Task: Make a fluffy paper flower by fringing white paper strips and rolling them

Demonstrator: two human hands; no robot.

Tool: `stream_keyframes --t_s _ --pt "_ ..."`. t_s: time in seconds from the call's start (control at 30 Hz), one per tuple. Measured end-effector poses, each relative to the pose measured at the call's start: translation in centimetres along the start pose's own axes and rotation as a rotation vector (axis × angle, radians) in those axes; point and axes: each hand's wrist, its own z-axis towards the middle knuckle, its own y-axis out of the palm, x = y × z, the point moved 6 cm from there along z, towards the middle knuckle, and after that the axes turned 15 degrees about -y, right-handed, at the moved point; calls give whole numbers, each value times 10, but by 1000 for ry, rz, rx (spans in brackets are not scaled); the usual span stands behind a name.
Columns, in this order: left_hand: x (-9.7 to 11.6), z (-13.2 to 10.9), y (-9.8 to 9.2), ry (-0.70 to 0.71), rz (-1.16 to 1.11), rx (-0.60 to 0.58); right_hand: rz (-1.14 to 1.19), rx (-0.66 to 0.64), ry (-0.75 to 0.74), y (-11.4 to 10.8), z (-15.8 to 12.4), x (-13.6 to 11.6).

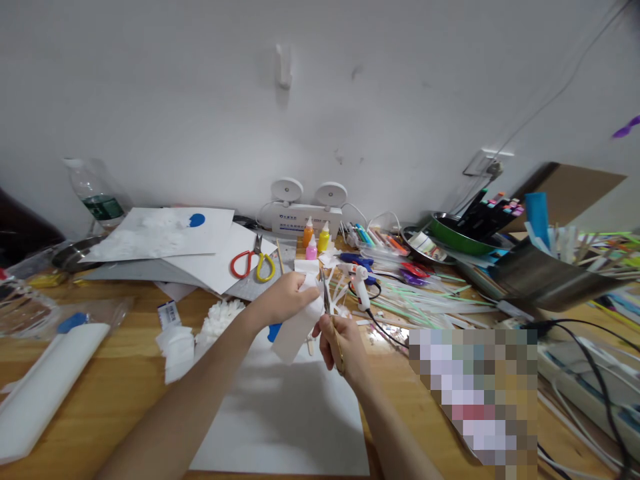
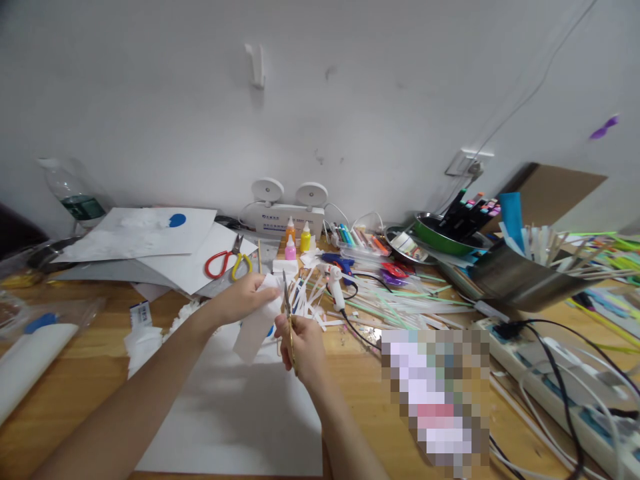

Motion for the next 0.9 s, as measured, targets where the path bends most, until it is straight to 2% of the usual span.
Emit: stream_keyframes --t_s 0.17,0.37,0.47,0.6,0.7,0.77,0.9 --pt "-1 2 -2 0 -27 8 -20 -9 59 -1 1 6" --pt "-4 3 -17 -28 -133 108 33 29 43 -3 4 9" --pt "-4 2 -30 -4 -338 175 119 -15 -12 0 5 7" --pt "-2 1 -36 34 -763 44 115 -150 -121 8 2 0" --pt "-2 1 -42 41 -1022 -19 84 -277 -139 16 -3 -2" --pt "-5 2 -48 29 -1127 -22 76 -334 -133 19 -5 -1" --pt "-13 5 -57 -1 -1264 -38 71 -369 -113 22 -8 1"
